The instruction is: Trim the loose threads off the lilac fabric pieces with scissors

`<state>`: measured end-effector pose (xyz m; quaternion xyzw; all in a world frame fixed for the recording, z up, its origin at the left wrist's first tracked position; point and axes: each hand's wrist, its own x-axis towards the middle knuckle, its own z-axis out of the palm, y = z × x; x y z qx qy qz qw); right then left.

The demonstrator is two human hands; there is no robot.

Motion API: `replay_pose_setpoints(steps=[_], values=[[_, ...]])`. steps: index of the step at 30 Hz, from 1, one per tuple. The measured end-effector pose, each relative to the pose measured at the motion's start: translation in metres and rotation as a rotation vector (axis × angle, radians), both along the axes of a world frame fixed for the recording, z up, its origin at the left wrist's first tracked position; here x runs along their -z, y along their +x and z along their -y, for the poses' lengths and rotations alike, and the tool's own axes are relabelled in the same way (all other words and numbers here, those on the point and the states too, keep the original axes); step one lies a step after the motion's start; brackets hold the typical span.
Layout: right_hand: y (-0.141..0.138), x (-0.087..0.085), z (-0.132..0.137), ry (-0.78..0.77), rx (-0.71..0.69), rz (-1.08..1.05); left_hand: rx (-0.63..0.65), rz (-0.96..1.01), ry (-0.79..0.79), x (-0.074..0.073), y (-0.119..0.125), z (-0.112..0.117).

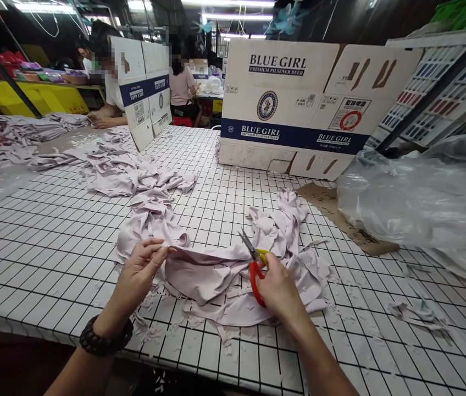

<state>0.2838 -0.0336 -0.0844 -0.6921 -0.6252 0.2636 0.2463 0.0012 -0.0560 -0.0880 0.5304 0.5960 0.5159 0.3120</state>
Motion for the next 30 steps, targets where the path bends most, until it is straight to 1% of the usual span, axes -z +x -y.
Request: replay_pose_setpoints(steps=[2,4,5,6,8,9,10,11,13,14,15,16,18,19,21,23,24,26,29,30], values=[[-0.008,0.005,-0.007,0.059,0.025,0.011,0.005,-0.094,-0.021,-0.002,-0.006,-0.003],[-0.010,0.008,-0.015,0.054,0.023,-0.014,0.033,-0.162,-0.055,-0.005,-0.011,-0.003],[-0.010,0.008,-0.019,0.033,0.014,-0.034,0.013,-0.198,-0.070,-0.007,-0.013,-0.003],[-0.008,0.007,-0.021,0.009,0.005,-0.057,-0.049,-0.231,-0.075,-0.010,-0.013,-0.001],[-0.003,0.001,-0.021,-0.039,-0.010,-0.105,-0.213,-0.258,-0.053,-0.014,-0.008,0.005],[-0.001,-0.004,-0.018,-0.057,-0.018,-0.140,-0.241,-0.225,-0.042,-0.015,-0.001,0.009],[-0.001,-0.011,-0.014,-0.072,-0.031,-0.197,-0.191,-0.155,-0.050,-0.015,0.009,0.014],[-0.002,-0.018,-0.007,-0.083,-0.049,-0.275,-0.056,-0.053,-0.089,-0.014,0.021,0.019],[-0.008,-0.031,0.009,-0.110,-0.101,-0.467,0.333,0.188,-0.238,-0.008,0.050,0.029],[-0.012,-0.035,0.018,-0.128,-0.128,-0.549,0.485,0.288,-0.312,-0.004,0.065,0.034],[-0.018,-0.038,0.027,-0.156,-0.153,-0.608,0.552,0.357,-0.344,0.000,0.079,0.038],[-0.023,-0.037,0.035,-0.184,-0.167,-0.641,0.564,0.410,-0.347,0.004,0.092,0.041],[-0.033,-0.030,0.051,-0.198,-0.144,-0.675,0.488,0.492,-0.306,0.011,0.108,0.047],[-0.037,-0.023,0.057,-0.188,-0.121,-0.685,0.447,0.527,-0.289,0.013,0.112,0.048],[-0.043,-0.012,0.066,-0.164,-0.087,-0.687,0.386,0.574,-0.281,0.014,0.112,0.050],[-0.045,-0.006,0.071,-0.178,-0.104,-0.665,0.375,0.605,-0.304,0.014,0.105,0.051],[-0.045,-0.006,0.072,-0.192,-0.118,-0.643,0.372,0.625,-0.328,0.014,0.100,0.051],[-0.042,-0.012,0.069,-0.188,-0.106,-0.553,0.361,0.683,-0.385,0.012,0.091,0.050],[-0.039,-0.025,0.059,-0.067,-0.050,-0.399,0.340,0.735,-0.434,0.007,0.081,0.051],[-0.039,-0.027,0.054,-0.034,-0.071,-0.391,0.348,0.735,-0.437,0.005,0.078,0.051]])
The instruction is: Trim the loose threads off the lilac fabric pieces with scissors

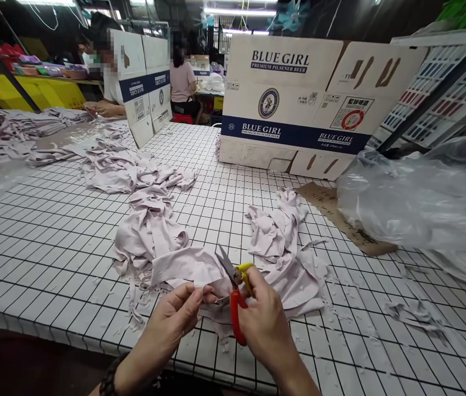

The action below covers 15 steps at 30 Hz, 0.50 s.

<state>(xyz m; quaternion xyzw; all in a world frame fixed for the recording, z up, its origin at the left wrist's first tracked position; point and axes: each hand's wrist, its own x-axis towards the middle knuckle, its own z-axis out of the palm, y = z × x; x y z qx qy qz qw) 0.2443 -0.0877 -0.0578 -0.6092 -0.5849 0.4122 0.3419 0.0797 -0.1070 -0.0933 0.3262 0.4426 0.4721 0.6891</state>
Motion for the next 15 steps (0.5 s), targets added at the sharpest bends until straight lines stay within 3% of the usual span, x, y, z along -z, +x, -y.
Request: replay_pose_setpoints(steps=[5,9,15], values=[[-0.013,0.011,-0.017,-0.086,-0.315,-0.286,0.095,-0.073,0.094,-0.003,-0.007,0.002],[-0.022,0.024,-0.021,-0.066,-0.222,-0.393,0.120,-0.170,0.184,0.000,-0.013,0.003],[-0.021,0.025,-0.022,-0.009,-0.117,-0.368,0.031,-0.394,0.411,-0.006,-0.017,0.001]])
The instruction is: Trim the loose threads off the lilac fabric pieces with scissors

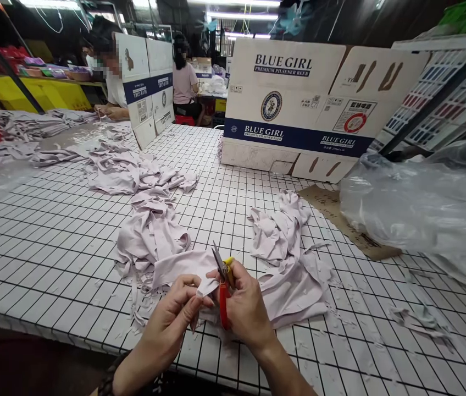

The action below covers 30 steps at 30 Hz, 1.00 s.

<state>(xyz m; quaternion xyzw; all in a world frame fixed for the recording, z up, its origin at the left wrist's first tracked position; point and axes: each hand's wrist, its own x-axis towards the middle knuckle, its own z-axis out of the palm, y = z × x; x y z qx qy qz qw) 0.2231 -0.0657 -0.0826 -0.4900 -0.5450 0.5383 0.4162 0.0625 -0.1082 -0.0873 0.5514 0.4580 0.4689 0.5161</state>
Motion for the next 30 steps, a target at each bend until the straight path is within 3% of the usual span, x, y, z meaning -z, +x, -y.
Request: replay_pose_setpoints(steps=[5,10,14,18,21,25,30], values=[[-0.003,0.003,0.001,-0.084,-0.005,-0.058,-0.075,-0.044,0.104,-0.003,0.003,-0.003],[0.000,-0.001,-0.001,-0.175,-0.063,-0.077,0.022,0.176,0.060,0.011,0.009,-0.007],[0.024,-0.020,0.001,-0.131,-0.085,0.158,0.023,0.119,0.097,0.016,0.011,-0.010],[0.050,-0.040,0.013,0.042,-0.133,0.616,0.028,-0.022,0.180,0.010,0.010,-0.012],[0.055,-0.046,0.024,0.147,-0.217,0.907,0.067,-0.063,0.202,0.006,0.012,-0.013],[0.050,-0.044,0.031,0.190,-0.223,1.047,0.114,-0.109,0.216,0.004,0.015,-0.013],[0.046,-0.042,0.031,0.226,-0.217,1.063,0.136,-0.137,0.245,0.004,0.013,-0.012]])
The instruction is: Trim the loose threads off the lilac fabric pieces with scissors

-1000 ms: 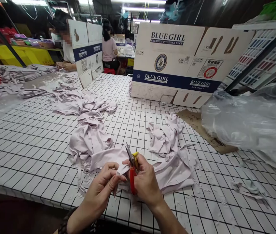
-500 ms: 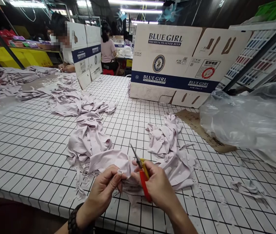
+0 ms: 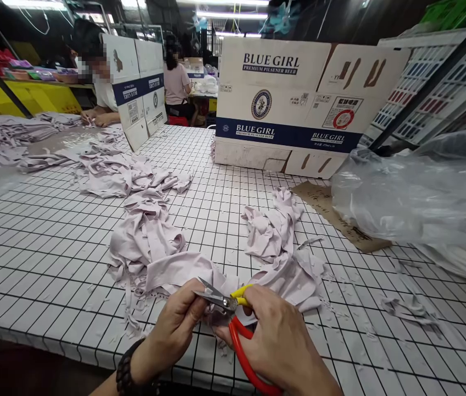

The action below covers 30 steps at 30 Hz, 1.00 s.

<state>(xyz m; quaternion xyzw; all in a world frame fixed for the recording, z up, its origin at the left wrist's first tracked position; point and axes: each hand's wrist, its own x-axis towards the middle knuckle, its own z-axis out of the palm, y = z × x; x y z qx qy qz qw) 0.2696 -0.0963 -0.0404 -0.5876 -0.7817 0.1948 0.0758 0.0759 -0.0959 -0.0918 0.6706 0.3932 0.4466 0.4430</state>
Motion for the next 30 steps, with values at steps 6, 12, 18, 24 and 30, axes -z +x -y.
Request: replay_pose_setpoints(steps=[6,12,18,24,30], values=[[-0.001,-0.002,-0.002,-0.002,-0.001,-0.013,0.012,0.011,-0.011,0.002,-0.002,0.001],[-0.003,-0.005,-0.002,-0.086,0.006,-0.053,0.036,0.037,-0.052,0.003,-0.003,0.002],[-0.002,0.001,-0.001,-0.087,0.005,-0.076,0.051,0.054,-0.093,0.002,-0.004,0.002],[-0.002,0.006,-0.002,-0.016,-0.010,-0.005,0.063,0.088,-0.158,0.003,-0.004,0.003],[-0.001,0.009,-0.003,0.008,-0.012,-0.006,0.072,0.150,-0.215,0.005,-0.005,0.003]])
